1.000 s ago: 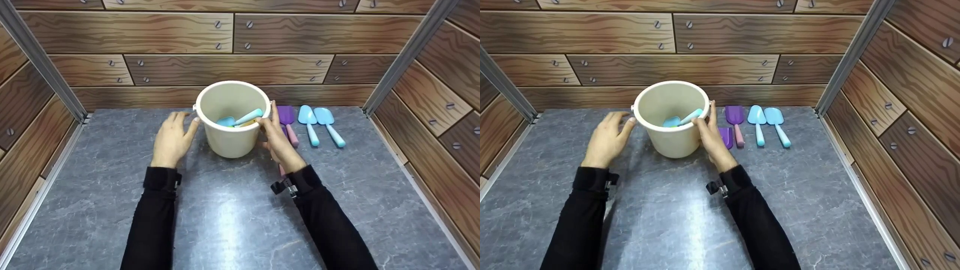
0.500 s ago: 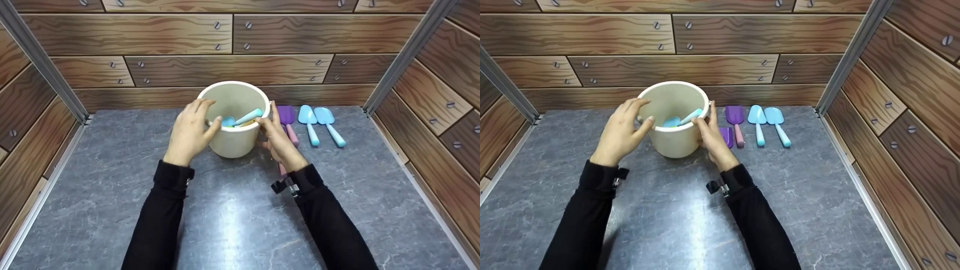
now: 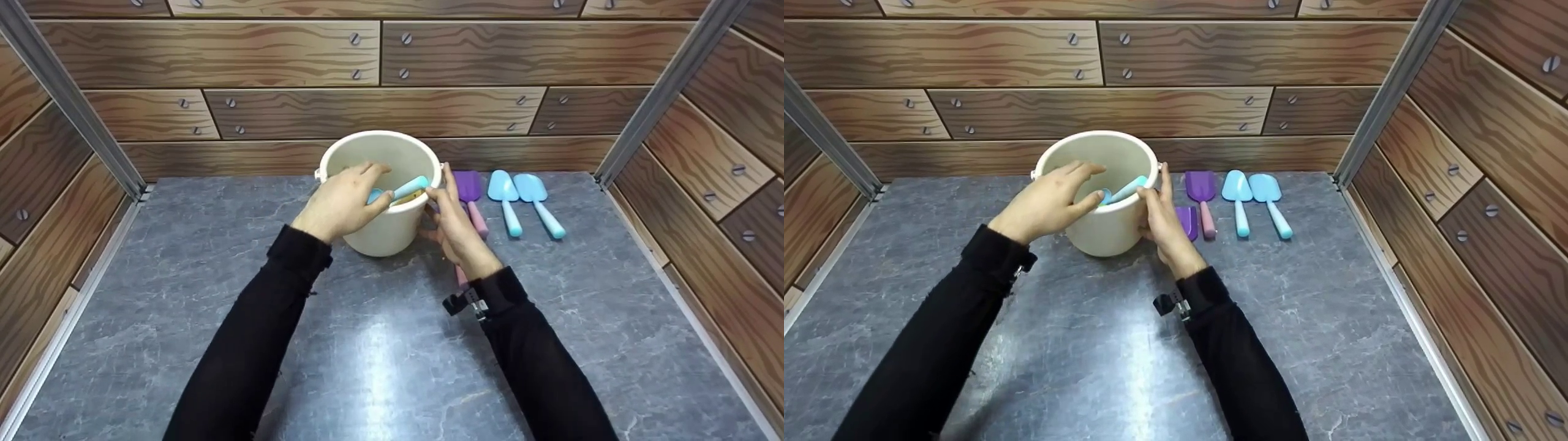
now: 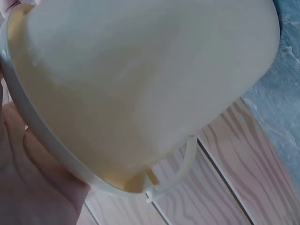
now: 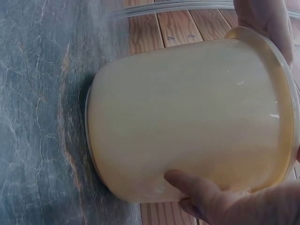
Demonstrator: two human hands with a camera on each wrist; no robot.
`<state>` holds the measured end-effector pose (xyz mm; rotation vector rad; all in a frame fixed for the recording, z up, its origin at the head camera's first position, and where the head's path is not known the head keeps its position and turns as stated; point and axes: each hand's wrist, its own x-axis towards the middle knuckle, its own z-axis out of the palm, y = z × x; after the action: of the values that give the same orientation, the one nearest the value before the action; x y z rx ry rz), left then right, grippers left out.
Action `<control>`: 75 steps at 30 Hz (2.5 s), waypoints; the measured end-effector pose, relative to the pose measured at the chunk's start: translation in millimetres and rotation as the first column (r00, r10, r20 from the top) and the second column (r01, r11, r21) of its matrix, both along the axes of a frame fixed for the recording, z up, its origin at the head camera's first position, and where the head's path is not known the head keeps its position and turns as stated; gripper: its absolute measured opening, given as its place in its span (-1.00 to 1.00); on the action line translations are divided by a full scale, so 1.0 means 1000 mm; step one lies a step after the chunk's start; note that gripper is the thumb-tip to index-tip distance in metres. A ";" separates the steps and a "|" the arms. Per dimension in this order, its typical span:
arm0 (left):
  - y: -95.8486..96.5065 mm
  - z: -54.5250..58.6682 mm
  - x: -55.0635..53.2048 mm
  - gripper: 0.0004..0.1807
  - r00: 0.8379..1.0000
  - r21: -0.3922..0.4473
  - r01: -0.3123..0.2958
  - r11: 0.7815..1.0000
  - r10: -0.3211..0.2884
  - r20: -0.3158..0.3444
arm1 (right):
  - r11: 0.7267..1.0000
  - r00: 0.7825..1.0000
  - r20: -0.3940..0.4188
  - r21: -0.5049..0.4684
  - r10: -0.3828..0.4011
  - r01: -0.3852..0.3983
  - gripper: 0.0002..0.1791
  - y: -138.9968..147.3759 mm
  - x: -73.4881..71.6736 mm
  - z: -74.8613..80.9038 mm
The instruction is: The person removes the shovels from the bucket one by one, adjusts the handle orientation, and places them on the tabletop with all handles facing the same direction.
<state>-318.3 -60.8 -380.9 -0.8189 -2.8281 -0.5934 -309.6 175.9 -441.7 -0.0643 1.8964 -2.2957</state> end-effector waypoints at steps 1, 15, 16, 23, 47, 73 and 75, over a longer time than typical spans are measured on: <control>0.001 0.001 -0.001 -0.33 1.000 -0.018 0.002 1.000 -0.001 0.019 | 1.000 1.000 -0.002 0.000 -0.001 0.001 0.01 0.000 0.000 0.000; 0.010 0.017 -0.028 -0.29 0.964 -0.313 0.111 0.943 -0.025 0.266 | 0.999 0.999 0.006 -0.018 -0.032 0.032 0.01 -0.002 -0.002 -0.002; 0.010 0.019 -0.029 -0.28 0.953 -0.327 0.121 0.937 -0.018 0.302 | 0.999 0.999 0.008 -0.018 -0.033 0.033 0.01 -0.002 -0.002 -0.002; 0.014 0.036 -0.033 -0.14 0.871 -0.431 0.129 0.893 0.107 0.480 | 1.000 1.000 -0.004 -0.007 -0.030 0.030 0.01 -0.002 -0.002 -0.001; 0.016 0.013 -0.050 -0.61 0.957 -0.187 0.126 0.974 -0.070 0.283 | 0.999 0.999 0.000 0.009 -0.035 0.035 0.01 0.000 -0.002 -0.004; 0.019 0.022 -0.037 -0.76 0.992 -0.004 0.055 0.998 -0.054 0.118 | 1.000 1.000 0.002 -0.006 -0.027 0.027 -0.03 -0.002 0.000 -0.002; 0.019 0.023 -0.035 -0.77 0.991 0.010 0.054 0.998 -0.055 0.120 | 1.000 1.000 0.002 -0.005 -0.027 0.027 -0.03 -0.003 -0.001 -0.002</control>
<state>-353.6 -41.9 -357.8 -0.8911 -2.9178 -0.6825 -310.1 173.2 -443.9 -0.0364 1.9025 -2.3170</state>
